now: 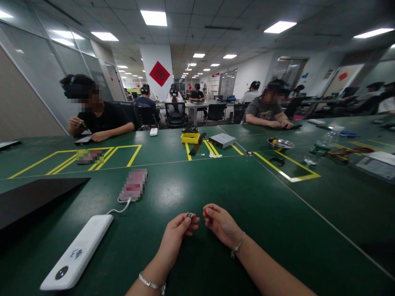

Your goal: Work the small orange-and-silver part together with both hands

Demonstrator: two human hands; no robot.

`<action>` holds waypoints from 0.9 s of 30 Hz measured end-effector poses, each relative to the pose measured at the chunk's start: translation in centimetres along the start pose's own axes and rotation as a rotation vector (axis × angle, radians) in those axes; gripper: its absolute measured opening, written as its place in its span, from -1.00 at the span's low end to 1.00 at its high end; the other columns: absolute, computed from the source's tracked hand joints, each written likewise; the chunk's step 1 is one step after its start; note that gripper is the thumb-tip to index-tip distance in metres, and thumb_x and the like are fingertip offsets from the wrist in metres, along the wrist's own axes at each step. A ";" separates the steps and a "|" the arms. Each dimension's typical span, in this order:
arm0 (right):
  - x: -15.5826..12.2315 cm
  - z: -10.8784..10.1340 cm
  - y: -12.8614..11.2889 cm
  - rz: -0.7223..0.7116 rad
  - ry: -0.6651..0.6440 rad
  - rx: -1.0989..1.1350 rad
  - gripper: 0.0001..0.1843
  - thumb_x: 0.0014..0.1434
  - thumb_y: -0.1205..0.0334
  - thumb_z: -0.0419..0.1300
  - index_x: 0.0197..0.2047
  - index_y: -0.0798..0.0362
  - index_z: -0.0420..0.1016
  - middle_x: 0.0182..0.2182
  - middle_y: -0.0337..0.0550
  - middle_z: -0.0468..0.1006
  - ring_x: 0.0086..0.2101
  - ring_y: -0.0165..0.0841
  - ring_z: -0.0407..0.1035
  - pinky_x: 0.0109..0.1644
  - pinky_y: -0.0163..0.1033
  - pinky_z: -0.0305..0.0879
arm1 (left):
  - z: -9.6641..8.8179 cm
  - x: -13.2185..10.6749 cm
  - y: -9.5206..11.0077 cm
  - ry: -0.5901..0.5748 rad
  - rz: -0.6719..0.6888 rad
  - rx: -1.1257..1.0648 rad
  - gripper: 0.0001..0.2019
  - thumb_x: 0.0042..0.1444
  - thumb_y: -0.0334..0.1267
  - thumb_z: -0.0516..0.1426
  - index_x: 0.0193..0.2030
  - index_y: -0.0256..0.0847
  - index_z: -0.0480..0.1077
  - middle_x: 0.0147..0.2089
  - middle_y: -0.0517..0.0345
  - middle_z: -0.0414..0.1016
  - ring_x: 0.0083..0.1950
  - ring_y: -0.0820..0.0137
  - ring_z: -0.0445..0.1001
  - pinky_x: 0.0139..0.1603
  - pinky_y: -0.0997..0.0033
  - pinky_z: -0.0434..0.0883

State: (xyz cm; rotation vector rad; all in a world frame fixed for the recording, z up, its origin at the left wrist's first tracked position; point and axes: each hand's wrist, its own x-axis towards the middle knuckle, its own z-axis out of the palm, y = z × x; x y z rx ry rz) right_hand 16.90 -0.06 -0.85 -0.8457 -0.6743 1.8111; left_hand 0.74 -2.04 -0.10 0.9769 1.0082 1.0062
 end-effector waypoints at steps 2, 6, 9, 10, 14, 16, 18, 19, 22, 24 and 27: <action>0.1 -0.1 0.1 0.002 0.004 0.004 -0.78 -0.13 0.20 0.27 -0.42 0.13 0.37 -0.57 -0.30 0.35 -0.56 -0.59 0.20 -0.46 -0.43 0.12 | -0.1 0.0 0.0 0.017 -0.015 -0.045 -0.76 -0.04 -0.18 0.12 -0.28 -0.30 0.37 -0.27 0.00 0.50 -0.31 0.41 0.43 -0.40 0.53 0.24; 0.3 -0.2 0.4 -0.009 0.011 -0.003 -0.76 -0.11 0.14 0.25 -0.46 0.13 0.36 -0.60 -0.30 0.32 -0.58 -0.58 0.18 -0.48 -0.43 0.10 | -0.1 0.1 -0.1 0.068 0.002 -0.117 -0.81 -0.22 -0.31 0.23 -0.40 -0.27 0.35 -0.34 0.08 0.49 -0.35 0.43 0.42 -0.43 0.55 0.23; 0.2 -0.3 0.4 -0.010 0.004 -0.018 -0.78 -0.13 0.18 0.27 -0.44 0.12 0.37 -0.56 -0.29 0.36 -0.56 -0.57 0.21 -0.45 -0.41 0.13 | 0.2 0.0 -0.1 0.101 0.079 -0.131 -0.82 -0.28 -0.39 0.24 -0.50 -0.25 0.30 -0.43 0.18 0.45 -0.42 0.50 0.36 -0.43 0.56 0.21; 0.1 -0.3 0.4 -0.011 0.002 -0.025 -0.78 -0.15 0.21 0.28 -0.43 0.12 0.38 -0.54 -0.28 0.38 -0.55 -0.57 0.22 -0.44 -0.41 0.14 | 0.3 0.0 -0.1 0.105 0.103 -0.121 -0.82 -0.28 -0.40 0.24 -0.52 -0.25 0.29 -0.46 0.21 0.43 -0.44 0.52 0.34 -0.43 0.57 0.21; 0.0 -0.2 0.3 -0.019 0.000 -0.046 -0.77 -0.18 0.25 0.30 -0.41 0.12 0.38 -0.49 -0.25 0.41 -0.52 -0.56 0.24 -0.40 -0.39 0.16 | 0.3 -0.1 -0.2 0.105 0.141 -0.069 -0.85 -0.22 -0.35 0.22 -0.51 -0.25 0.30 -0.49 0.24 0.39 -0.49 0.56 0.28 -0.46 0.59 0.19; 0.0 -0.1 0.3 -0.021 0.002 -0.047 -0.78 -0.15 0.23 0.28 -0.40 0.12 0.39 -0.51 -0.25 0.41 -0.53 -0.56 0.24 -0.41 -0.39 0.16 | 0.1 0.0 -0.3 0.099 0.117 -0.079 -0.86 -0.14 -0.28 0.20 -0.45 -0.26 0.33 -0.50 0.23 0.39 -0.49 0.56 0.27 -0.49 0.59 0.18; -0.1 0.0 0.3 -0.019 0.004 -0.048 -0.78 -0.13 0.21 0.27 -0.40 0.12 0.39 -0.53 -0.26 0.40 -0.54 -0.56 0.23 -0.42 -0.40 0.15 | -0.1 0.2 -0.4 0.091 0.070 -0.107 -0.81 -0.09 -0.20 0.17 -0.37 -0.28 0.36 -0.50 0.21 0.39 -0.49 0.55 0.29 -0.49 0.59 0.19; -0.1 0.1 0.2 -0.016 0.004 -0.051 -0.78 -0.12 0.21 0.27 -0.40 0.13 0.39 -0.53 -0.26 0.40 -0.54 -0.56 0.23 -0.42 -0.40 0.15 | -0.2 0.2 -0.4 0.087 0.047 -0.126 -0.78 -0.07 -0.16 0.15 -0.34 -0.29 0.37 -0.50 0.20 0.40 -0.48 0.54 0.31 -0.49 0.58 0.20; 0.0 0.2 0.2 -0.018 0.004 -0.053 -0.78 -0.12 0.21 0.26 -0.40 0.13 0.38 -0.53 -0.26 0.40 -0.54 -0.56 0.24 -0.42 -0.40 0.15 | -0.3 0.3 -0.4 0.091 -0.005 -0.184 -0.69 -0.07 -0.10 0.14 -0.26 -0.30 0.38 -0.41 0.09 0.47 -0.42 0.49 0.38 -0.45 0.55 0.24; 0.0 0.2 0.2 -0.022 -0.003 -0.050 -0.78 -0.12 0.21 0.27 -0.40 0.13 0.38 -0.52 -0.25 0.40 -0.54 -0.56 0.24 -0.42 -0.40 0.15 | -0.3 0.3 -0.3 0.096 -0.026 -0.218 -0.66 -0.09 -0.09 0.16 -0.23 -0.30 0.39 -0.34 0.02 0.49 -0.38 0.45 0.42 -0.43 0.53 0.26; 0.1 0.1 0.3 -0.021 -0.013 -0.048 -0.78 -0.14 0.21 0.27 -0.41 0.13 0.39 -0.52 -0.25 0.41 -0.53 -0.56 0.24 -0.41 -0.40 0.16 | -0.3 0.3 -0.2 0.101 -0.047 -0.230 -0.67 -0.13 -0.13 0.18 -0.23 -0.31 0.39 -0.30 -0.01 0.49 -0.37 0.43 0.43 -0.43 0.54 0.27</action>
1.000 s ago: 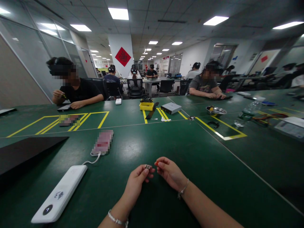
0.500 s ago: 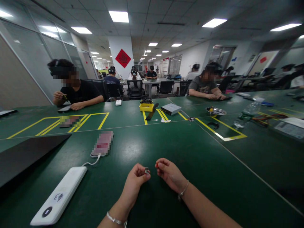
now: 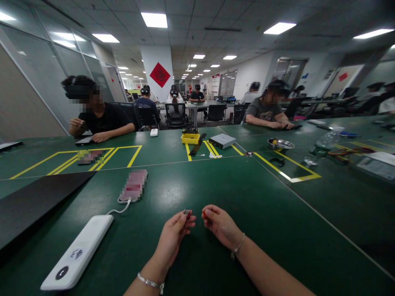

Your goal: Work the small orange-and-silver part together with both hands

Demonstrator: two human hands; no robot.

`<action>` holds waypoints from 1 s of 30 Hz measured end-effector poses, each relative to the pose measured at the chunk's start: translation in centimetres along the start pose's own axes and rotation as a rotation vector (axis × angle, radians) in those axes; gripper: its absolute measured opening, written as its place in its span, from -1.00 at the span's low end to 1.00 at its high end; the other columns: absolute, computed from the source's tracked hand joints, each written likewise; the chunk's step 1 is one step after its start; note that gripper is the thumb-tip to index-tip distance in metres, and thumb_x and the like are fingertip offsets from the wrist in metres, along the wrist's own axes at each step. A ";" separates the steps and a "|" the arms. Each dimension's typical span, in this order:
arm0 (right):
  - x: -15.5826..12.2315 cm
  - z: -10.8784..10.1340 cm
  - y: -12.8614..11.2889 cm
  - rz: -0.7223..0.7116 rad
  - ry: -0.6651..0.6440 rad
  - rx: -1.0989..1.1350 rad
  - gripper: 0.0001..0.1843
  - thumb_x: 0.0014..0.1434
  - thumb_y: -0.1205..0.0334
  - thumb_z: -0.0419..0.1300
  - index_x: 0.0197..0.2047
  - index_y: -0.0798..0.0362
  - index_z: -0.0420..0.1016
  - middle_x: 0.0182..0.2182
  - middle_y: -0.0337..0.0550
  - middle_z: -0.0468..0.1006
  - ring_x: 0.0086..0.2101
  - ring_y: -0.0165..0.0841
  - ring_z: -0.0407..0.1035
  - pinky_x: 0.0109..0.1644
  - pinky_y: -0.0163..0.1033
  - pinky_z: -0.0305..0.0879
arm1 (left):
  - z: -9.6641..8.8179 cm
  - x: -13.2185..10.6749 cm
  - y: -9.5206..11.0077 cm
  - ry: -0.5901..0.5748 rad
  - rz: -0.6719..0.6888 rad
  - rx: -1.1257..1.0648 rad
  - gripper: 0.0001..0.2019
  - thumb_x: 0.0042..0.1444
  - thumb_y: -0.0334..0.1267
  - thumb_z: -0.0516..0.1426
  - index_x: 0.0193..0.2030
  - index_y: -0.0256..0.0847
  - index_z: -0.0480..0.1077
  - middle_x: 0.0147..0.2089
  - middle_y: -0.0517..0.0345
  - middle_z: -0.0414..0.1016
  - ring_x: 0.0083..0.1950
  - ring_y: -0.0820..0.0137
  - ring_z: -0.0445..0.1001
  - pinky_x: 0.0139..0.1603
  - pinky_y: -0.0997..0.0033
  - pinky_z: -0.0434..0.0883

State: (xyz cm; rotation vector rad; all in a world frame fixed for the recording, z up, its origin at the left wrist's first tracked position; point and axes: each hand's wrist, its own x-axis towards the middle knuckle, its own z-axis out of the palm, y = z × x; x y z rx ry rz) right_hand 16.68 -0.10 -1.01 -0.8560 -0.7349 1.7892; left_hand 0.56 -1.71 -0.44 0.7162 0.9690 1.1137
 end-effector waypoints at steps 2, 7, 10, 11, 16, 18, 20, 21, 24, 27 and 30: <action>0.0 -0.1 0.0 0.002 0.002 0.001 -0.78 -0.15 0.22 0.28 -0.41 0.13 0.39 -0.50 -0.25 0.42 -0.52 -0.56 0.25 -0.39 -0.40 0.17 | -0.1 0.1 0.0 0.005 0.008 0.012 -0.70 -0.16 -0.19 0.21 -0.27 -0.30 0.39 -0.32 0.02 0.49 -0.37 0.44 0.43 -0.44 0.56 0.26; -0.1 0.0 0.0 0.007 0.021 0.002 -0.76 -0.20 0.26 0.31 -0.41 0.14 0.41 -0.47 -0.22 0.44 -0.51 -0.56 0.27 -0.36 -0.38 0.18 | -0.2 0.2 -0.3 0.005 0.148 0.130 -0.82 -0.22 -0.30 0.23 -0.42 -0.25 0.35 -0.42 0.20 0.43 -0.44 0.52 0.36 -0.46 0.59 0.24; -0.2 0.3 0.2 0.004 0.063 -0.001 -0.74 -0.21 0.24 0.30 -0.40 0.16 0.42 -0.48 -0.21 0.44 -0.52 -0.56 0.26 -0.37 -0.38 0.18 | -0.1 0.0 -0.5 0.023 0.261 0.375 -0.86 -0.20 -0.33 0.19 -0.43 -0.23 0.34 -0.46 0.25 0.40 -0.44 0.50 0.34 -0.42 0.54 0.26; -0.3 0.5 0.3 0.000 0.084 -0.002 -0.73 -0.21 0.23 0.30 -0.39 0.16 0.42 -0.49 -0.22 0.44 -0.53 -0.56 0.26 -0.37 -0.38 0.18 | 0.1 -0.2 -0.5 0.037 0.305 0.482 -0.88 -0.18 -0.33 0.18 -0.43 -0.22 0.34 -0.46 0.26 0.39 -0.44 0.49 0.34 -0.41 0.52 0.26; -0.9 1.9 1.3 -0.054 0.187 -0.021 -0.73 -0.24 0.21 0.31 -0.45 0.13 0.39 -0.51 -0.24 0.43 -0.47 -0.51 0.28 -0.36 -0.38 0.17 | 0.7 -0.9 -0.4 0.070 0.531 0.847 -0.94 -0.11 -0.33 0.11 -0.43 -0.17 0.37 -0.43 0.24 0.39 -0.42 0.44 0.33 -0.41 0.48 0.26; -1.1 2.5 1.7 -0.078 0.211 -0.040 -0.74 -0.25 0.19 0.32 -0.48 0.14 0.39 -0.52 -0.24 0.42 -0.45 -0.48 0.28 -0.34 -0.36 0.19 | 0.9 -1.1 -0.3 0.089 0.564 0.904 -0.94 -0.10 -0.31 0.09 -0.43 -0.16 0.37 -0.43 0.23 0.39 -0.41 0.43 0.33 -0.41 0.47 0.26; -1.3 2.9 2.0 -0.095 0.232 -0.053 -0.73 -0.26 0.18 0.32 -0.49 0.15 0.39 -0.53 -0.24 0.42 -0.45 -0.46 0.29 -0.33 -0.33 0.20 | 1.0 -1.2 -0.2 0.113 0.575 0.942 -0.94 -0.09 -0.30 0.09 -0.43 -0.16 0.37 -0.44 0.22 0.39 -0.41 0.42 0.34 -0.41 0.46 0.26; -1.3 3.0 2.1 -0.102 0.243 -0.054 -0.73 -0.27 0.18 0.32 -0.49 0.15 0.40 -0.53 -0.23 0.42 -0.45 -0.45 0.29 -0.31 -0.32 0.21 | 1.0 -1.2 -0.2 0.123 0.578 0.954 -0.94 -0.09 -0.30 0.08 -0.44 -0.16 0.37 -0.44 0.22 0.39 -0.40 0.42 0.34 -0.40 0.45 0.26; -1.3 3.1 2.3 -0.132 0.268 -0.056 -0.73 -0.27 0.18 0.33 -0.49 0.13 0.40 -0.53 -0.22 0.43 -0.44 -0.43 0.31 -0.26 -0.28 0.22 | 1.1 -1.4 -0.2 0.147 0.591 0.964 -0.95 -0.09 -0.28 0.10 -0.44 -0.15 0.37 -0.45 0.22 0.39 -0.41 0.41 0.34 -0.40 0.45 0.25; -1.3 3.1 2.4 -0.163 0.277 -0.069 -0.74 -0.26 0.16 0.32 -0.49 0.12 0.42 -0.52 -0.22 0.44 -0.43 -0.42 0.31 -0.26 -0.27 0.23 | 1.1 -1.4 -0.3 0.170 0.607 0.945 -0.97 -0.10 -0.29 0.12 -0.46 -0.14 0.38 -0.47 0.22 0.38 -0.42 0.41 0.33 -0.41 0.45 0.23; -1.2 3.2 2.5 -0.175 0.277 -0.104 -0.72 -0.25 0.12 0.31 -0.47 0.12 0.46 -0.50 -0.18 0.46 -0.41 -0.39 0.32 -0.24 -0.25 0.23 | 1.0 -1.3 -0.4 0.175 0.611 0.934 -0.97 -0.10 -0.30 0.12 -0.47 -0.14 0.38 -0.48 0.21 0.37 -0.42 0.40 0.32 -0.41 0.45 0.21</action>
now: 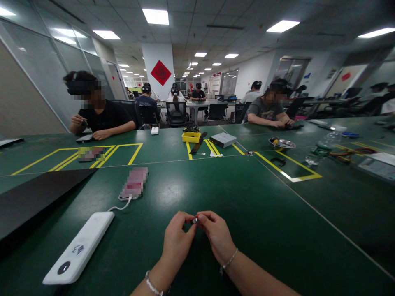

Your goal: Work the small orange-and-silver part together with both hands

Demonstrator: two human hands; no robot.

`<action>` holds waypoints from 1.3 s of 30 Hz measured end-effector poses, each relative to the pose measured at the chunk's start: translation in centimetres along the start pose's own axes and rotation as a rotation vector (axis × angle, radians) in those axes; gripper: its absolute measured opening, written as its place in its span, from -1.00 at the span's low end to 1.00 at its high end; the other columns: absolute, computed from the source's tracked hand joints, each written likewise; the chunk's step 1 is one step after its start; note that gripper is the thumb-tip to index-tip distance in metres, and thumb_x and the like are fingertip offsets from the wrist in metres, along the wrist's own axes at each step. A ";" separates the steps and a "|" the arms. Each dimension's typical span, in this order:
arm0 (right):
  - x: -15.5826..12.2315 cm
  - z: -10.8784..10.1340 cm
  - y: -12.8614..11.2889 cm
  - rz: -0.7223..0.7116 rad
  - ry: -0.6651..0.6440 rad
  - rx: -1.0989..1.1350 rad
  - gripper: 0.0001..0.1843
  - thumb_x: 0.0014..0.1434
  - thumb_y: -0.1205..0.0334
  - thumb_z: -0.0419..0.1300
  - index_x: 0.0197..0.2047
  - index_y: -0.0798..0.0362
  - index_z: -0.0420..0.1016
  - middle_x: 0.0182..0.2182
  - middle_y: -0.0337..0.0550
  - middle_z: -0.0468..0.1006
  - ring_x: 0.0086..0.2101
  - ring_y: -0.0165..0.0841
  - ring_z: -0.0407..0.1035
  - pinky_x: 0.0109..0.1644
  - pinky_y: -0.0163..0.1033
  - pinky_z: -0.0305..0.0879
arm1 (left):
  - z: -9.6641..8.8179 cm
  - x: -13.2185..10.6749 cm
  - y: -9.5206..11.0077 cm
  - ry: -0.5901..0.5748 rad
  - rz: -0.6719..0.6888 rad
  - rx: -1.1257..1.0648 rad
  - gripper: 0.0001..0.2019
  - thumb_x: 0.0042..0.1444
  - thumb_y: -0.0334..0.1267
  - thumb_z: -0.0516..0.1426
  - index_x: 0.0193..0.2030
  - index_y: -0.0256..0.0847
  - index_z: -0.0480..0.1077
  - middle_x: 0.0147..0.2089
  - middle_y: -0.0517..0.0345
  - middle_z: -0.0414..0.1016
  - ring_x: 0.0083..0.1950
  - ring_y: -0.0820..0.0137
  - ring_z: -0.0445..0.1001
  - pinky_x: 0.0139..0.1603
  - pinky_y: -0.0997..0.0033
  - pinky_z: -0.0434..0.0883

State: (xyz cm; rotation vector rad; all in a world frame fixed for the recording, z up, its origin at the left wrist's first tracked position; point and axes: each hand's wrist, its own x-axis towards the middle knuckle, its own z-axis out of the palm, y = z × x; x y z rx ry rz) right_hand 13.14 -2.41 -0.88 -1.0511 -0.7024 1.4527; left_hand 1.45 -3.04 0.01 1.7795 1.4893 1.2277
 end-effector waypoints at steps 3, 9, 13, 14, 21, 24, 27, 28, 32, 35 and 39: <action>-0.2 0.1 0.2 0.000 -0.006 -0.035 -0.64 -0.14 -0.01 0.22 -0.39 0.14 0.51 -0.44 -0.09 0.49 -0.36 -0.34 0.33 -0.21 -0.21 0.23 | -0.1 0.1 -0.1 0.007 -0.004 0.025 -0.97 -0.10 -0.29 0.12 -0.49 -0.15 0.38 -0.49 0.22 0.36 -0.44 0.41 0.30 -0.42 0.46 0.21; -0.7 0.1 0.5 0.002 -0.062 -0.077 -0.54 -0.06 -0.10 0.12 -0.34 0.15 0.53 -0.37 -0.04 0.50 -0.34 -0.32 0.33 -0.20 -0.20 0.22 | -0.3 0.1 -0.2 0.031 -0.034 0.024 -0.94 -0.07 -0.26 0.12 -0.50 -0.15 0.38 -0.52 0.23 0.33 -0.46 0.42 0.30 -0.41 0.46 0.22; -0.7 0.0 0.2 0.005 -0.084 -0.099 -0.55 -0.07 -0.09 0.13 -0.35 0.16 0.53 -0.40 -0.04 0.50 -0.36 -0.32 0.33 -0.23 -0.21 0.22 | -0.3 0.0 -0.3 0.022 -0.034 0.020 -0.94 -0.08 -0.27 0.11 -0.52 -0.16 0.36 -0.52 0.23 0.32 -0.46 0.42 0.30 -0.41 0.47 0.22; -0.7 0.1 0.1 0.005 -0.087 -0.114 -0.57 -0.08 -0.07 0.15 -0.36 0.15 0.53 -0.40 -0.06 0.50 -0.36 -0.32 0.33 -0.24 -0.21 0.23 | -0.2 0.0 -0.3 0.025 -0.032 0.020 -0.93 -0.08 -0.28 0.12 -0.53 -0.16 0.34 -0.52 0.23 0.31 -0.46 0.42 0.29 -0.41 0.46 0.22; 0.2 -0.5 -1.4 -0.094 -0.077 -0.316 -0.77 -0.18 0.17 0.26 -0.39 0.07 0.47 -0.44 -0.19 0.48 -0.35 -0.34 0.33 -0.22 -0.24 0.21 | 0.4 0.0 -0.4 -0.034 -0.029 -0.022 -0.85 -0.18 -0.34 0.16 -0.39 -0.13 0.34 -0.39 0.20 0.36 -0.35 0.35 0.32 -0.31 0.39 0.23; 2.6 -4.0 -3.9 -0.180 0.027 -0.469 -0.75 -0.12 0.13 0.18 -0.34 0.06 0.45 -0.41 -0.16 0.48 -0.33 -0.32 0.32 -0.22 -0.23 0.20 | 0.4 0.0 -0.6 -0.044 -0.066 -0.092 -0.71 -0.20 -0.32 0.18 -0.24 -0.12 0.34 -0.25 0.13 0.38 -0.21 0.27 0.33 -0.18 0.32 0.24; 5.3 -10.5 -8.0 -0.288 0.305 -0.837 -0.69 -0.10 0.06 0.11 -0.31 0.05 0.45 -0.38 -0.13 0.47 -0.35 -0.30 0.31 -0.25 -0.20 0.18 | 0.3 0.1 -0.8 -0.037 -0.124 -0.122 -0.75 -0.13 -0.29 0.14 -0.23 -0.14 0.35 -0.23 0.11 0.38 -0.17 0.25 0.33 -0.15 0.29 0.23; 5.9 -13.1 -9.4 -0.298 0.409 -0.993 -0.66 -0.09 0.04 0.08 -0.28 0.04 0.45 -0.36 -0.11 0.47 -0.38 -0.28 0.31 -0.29 -0.18 0.17 | 0.3 0.2 -0.9 -0.044 -0.132 -0.125 -0.77 -0.12 -0.29 0.13 -0.24 -0.14 0.35 -0.23 0.11 0.38 -0.17 0.25 0.33 -0.15 0.29 0.23; 6.4 -22.6 -13.7 -0.180 0.710 -1.377 -0.59 -0.03 0.06 -0.02 -0.18 0.04 0.44 -0.31 0.06 0.46 -0.40 -0.20 0.30 -0.38 -0.14 0.12 | 0.4 0.6 -1.2 -0.067 -0.179 -0.136 -0.79 -0.06 -0.26 0.08 -0.23 -0.16 0.34 -0.23 0.10 0.38 -0.16 0.27 0.34 -0.19 0.32 0.24; 5.9 -26.7 -14.5 -0.004 0.743 -1.426 -0.55 0.00 0.03 -0.05 -0.13 0.03 0.44 -0.28 0.15 0.44 -0.42 -0.22 0.31 -0.40 -0.14 0.11 | 0.4 0.7 -1.4 -0.045 -0.222 -0.188 -0.78 -0.05 -0.23 0.08 -0.21 -0.18 0.33 -0.21 0.08 0.39 -0.16 0.28 0.35 -0.19 0.33 0.24; 6.1 -28.6 -13.9 0.110 0.833 -1.442 -0.53 0.00 0.00 -0.08 -0.12 -0.01 0.45 -0.24 0.13 0.43 -0.32 -0.11 0.32 -0.41 -0.12 0.14 | 0.2 0.6 -1.6 -0.028 -0.239 -0.249 -0.78 -0.05 -0.21 0.09 -0.22 -0.18 0.33 -0.21 0.08 0.40 -0.16 0.29 0.36 -0.18 0.34 0.25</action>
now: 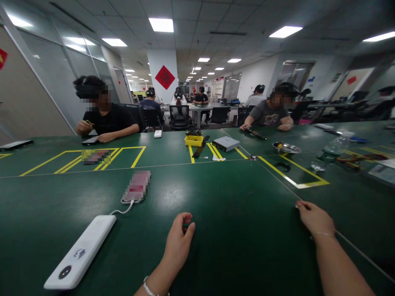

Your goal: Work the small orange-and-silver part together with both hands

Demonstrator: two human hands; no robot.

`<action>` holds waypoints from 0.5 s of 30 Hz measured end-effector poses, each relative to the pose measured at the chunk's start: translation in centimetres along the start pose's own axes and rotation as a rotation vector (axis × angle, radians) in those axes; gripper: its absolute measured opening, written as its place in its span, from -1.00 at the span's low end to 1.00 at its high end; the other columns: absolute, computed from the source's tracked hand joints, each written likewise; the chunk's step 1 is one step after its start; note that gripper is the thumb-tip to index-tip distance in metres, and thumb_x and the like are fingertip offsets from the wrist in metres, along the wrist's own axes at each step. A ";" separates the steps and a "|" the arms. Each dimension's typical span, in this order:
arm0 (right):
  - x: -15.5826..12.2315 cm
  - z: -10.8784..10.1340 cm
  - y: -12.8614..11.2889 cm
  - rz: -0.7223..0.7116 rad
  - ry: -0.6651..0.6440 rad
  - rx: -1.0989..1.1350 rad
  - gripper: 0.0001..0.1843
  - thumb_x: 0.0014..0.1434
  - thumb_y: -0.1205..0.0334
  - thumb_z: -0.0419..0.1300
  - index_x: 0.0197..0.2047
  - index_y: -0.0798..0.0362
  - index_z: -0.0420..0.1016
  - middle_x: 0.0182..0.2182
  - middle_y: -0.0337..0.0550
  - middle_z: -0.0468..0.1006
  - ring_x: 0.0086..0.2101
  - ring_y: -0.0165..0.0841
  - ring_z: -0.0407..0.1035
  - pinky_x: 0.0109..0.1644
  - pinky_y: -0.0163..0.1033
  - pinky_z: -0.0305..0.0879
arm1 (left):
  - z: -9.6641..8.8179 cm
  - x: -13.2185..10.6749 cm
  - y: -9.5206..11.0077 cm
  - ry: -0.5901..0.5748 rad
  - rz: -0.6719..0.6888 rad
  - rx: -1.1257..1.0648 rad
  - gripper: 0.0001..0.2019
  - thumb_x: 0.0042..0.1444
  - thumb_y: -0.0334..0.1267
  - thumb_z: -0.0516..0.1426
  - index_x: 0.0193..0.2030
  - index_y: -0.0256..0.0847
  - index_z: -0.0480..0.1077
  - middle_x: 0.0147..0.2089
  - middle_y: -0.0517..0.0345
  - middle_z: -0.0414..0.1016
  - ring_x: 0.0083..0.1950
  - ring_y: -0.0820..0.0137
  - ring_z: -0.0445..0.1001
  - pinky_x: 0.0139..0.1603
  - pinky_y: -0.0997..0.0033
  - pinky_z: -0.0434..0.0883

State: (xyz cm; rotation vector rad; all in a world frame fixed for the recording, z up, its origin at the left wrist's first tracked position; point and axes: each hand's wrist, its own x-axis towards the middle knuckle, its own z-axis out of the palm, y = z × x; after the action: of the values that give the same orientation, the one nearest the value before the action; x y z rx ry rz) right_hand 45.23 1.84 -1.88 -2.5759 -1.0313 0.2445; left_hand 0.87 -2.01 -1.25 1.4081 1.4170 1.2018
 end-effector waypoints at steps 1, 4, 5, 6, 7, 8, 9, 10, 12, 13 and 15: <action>0.2 0.2 0.1 0.010 0.008 -0.013 -0.53 -0.01 -0.01 -0.07 -0.13 -0.03 0.45 -0.22 0.12 0.43 -0.29 -0.06 0.31 -0.42 -0.11 0.15 | -0.1 0.0 0.0 -0.001 -0.003 -0.002 -0.78 -0.05 -0.21 0.09 -0.23 -0.18 0.33 -0.21 0.09 0.40 -0.16 0.29 0.36 -0.18 0.34 0.25; 0.5 0.6 0.4 0.012 0.042 -0.052 -0.55 -0.04 0.00 -0.05 -0.16 -0.05 0.47 -0.19 0.12 0.42 -0.24 0.03 0.29 -0.41 -0.05 0.16 | -0.2 0.0 0.1 -0.014 0.000 0.012 -0.80 -0.04 -0.21 0.08 -0.25 -0.18 0.34 -0.22 0.09 0.40 -0.17 0.29 0.36 -0.18 0.33 0.26; 0.4 0.7 0.3 0.002 0.071 -0.068 -0.55 -0.04 0.01 -0.05 -0.15 -0.04 0.47 -0.18 0.12 0.42 -0.23 0.04 0.29 -0.39 -0.03 0.17 | -0.2 0.0 0.1 -0.021 0.001 0.021 -0.80 -0.04 -0.21 0.07 -0.25 -0.18 0.34 -0.23 0.08 0.41 -0.18 0.29 0.37 -0.19 0.33 0.26; 0.1 0.8 0.1 -0.032 0.117 -0.084 -0.54 -0.03 0.03 -0.06 -0.13 0.00 0.46 -0.15 0.11 0.41 -0.20 0.04 0.28 -0.35 0.00 0.19 | -0.2 0.0 0.2 -0.025 0.002 0.030 -0.80 -0.04 -0.21 0.07 -0.25 -0.18 0.35 -0.23 0.08 0.41 -0.18 0.29 0.37 -0.19 0.33 0.27; -0.4 0.9 -0.5 -0.098 0.175 -0.097 -0.52 -0.01 0.06 -0.08 -0.11 0.05 0.45 -0.11 0.11 0.39 -0.15 0.03 0.25 -0.27 0.03 0.19 | -0.2 0.1 0.2 -0.028 0.000 0.039 -0.80 -0.04 -0.21 0.07 -0.25 -0.18 0.35 -0.24 0.08 0.41 -0.19 0.29 0.37 -0.19 0.33 0.27; -1.2 1.0 -1.3 -0.202 0.230 -0.107 -0.51 0.02 0.09 -0.11 -0.09 0.13 0.43 -0.08 0.11 0.36 -0.10 0.00 0.22 -0.17 0.05 0.16 | -0.2 0.1 0.1 -0.032 -0.002 0.046 -0.79 -0.04 -0.21 0.08 -0.24 -0.18 0.35 -0.24 0.08 0.42 -0.19 0.29 0.38 -0.19 0.32 0.27; -2.4 1.2 -2.4 -0.334 0.272 -0.110 -0.50 0.04 0.13 -0.13 -0.08 0.20 0.41 -0.05 0.11 0.34 -0.05 -0.04 0.17 -0.07 0.04 0.12 | -0.2 0.0 0.1 -0.035 -0.003 0.052 -0.79 -0.05 -0.21 0.08 -0.24 -0.18 0.35 -0.23 0.08 0.42 -0.19 0.28 0.38 -0.19 0.32 0.27; -3.8 1.5 -3.9 -0.473 0.289 -0.103 -0.49 0.06 0.15 -0.15 -0.07 0.25 0.40 -0.03 0.11 0.32 -0.01 -0.08 0.13 0.02 0.02 0.05 | -0.2 0.0 0.1 -0.042 0.000 0.062 -0.78 -0.05 -0.21 0.08 -0.23 -0.18 0.36 -0.22 0.08 0.42 -0.18 0.28 0.38 -0.18 0.31 0.27; -7.6 2.2 -7.3 -0.722 0.218 -0.047 -0.50 0.10 0.16 -0.16 -0.04 0.27 0.36 0.00 0.06 0.30 0.05 -0.17 0.06 0.12 -0.06 -0.06 | -0.3 -0.1 0.1 -0.068 0.028 0.088 -0.78 -0.04 -0.23 0.07 -0.21 -0.15 0.37 -0.17 0.08 0.42 -0.13 0.27 0.37 -0.12 0.29 0.25; -9.9 2.6 -9.0 -0.816 0.141 -0.007 -0.50 0.11 0.14 -0.15 -0.01 0.24 0.35 0.02 0.01 0.28 0.07 -0.20 0.03 0.14 -0.07 -0.09 | -0.3 -0.1 0.0 -0.086 0.048 0.099 -0.77 -0.03 -0.25 0.07 -0.20 -0.14 0.38 -0.14 0.08 0.41 -0.09 0.27 0.35 -0.07 0.28 0.23; -14.5 3.6 -12.2 -0.991 -0.050 0.078 -0.52 0.13 0.11 -0.14 0.05 0.11 0.28 0.07 -0.11 0.22 0.11 -0.24 -0.05 0.16 -0.07 -0.14 | -0.2 -0.2 -0.1 -0.116 0.083 0.105 -0.73 -0.02 -0.29 0.05 -0.13 -0.11 0.37 -0.09 0.09 0.41 -0.02 0.28 0.32 0.03 0.26 0.16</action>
State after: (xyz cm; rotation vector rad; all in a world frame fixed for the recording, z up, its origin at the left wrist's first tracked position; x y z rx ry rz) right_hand 26.06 0.87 -0.09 -1.7068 -2.0832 0.0750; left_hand 0.65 -2.26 -1.28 1.5964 1.3698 1.0918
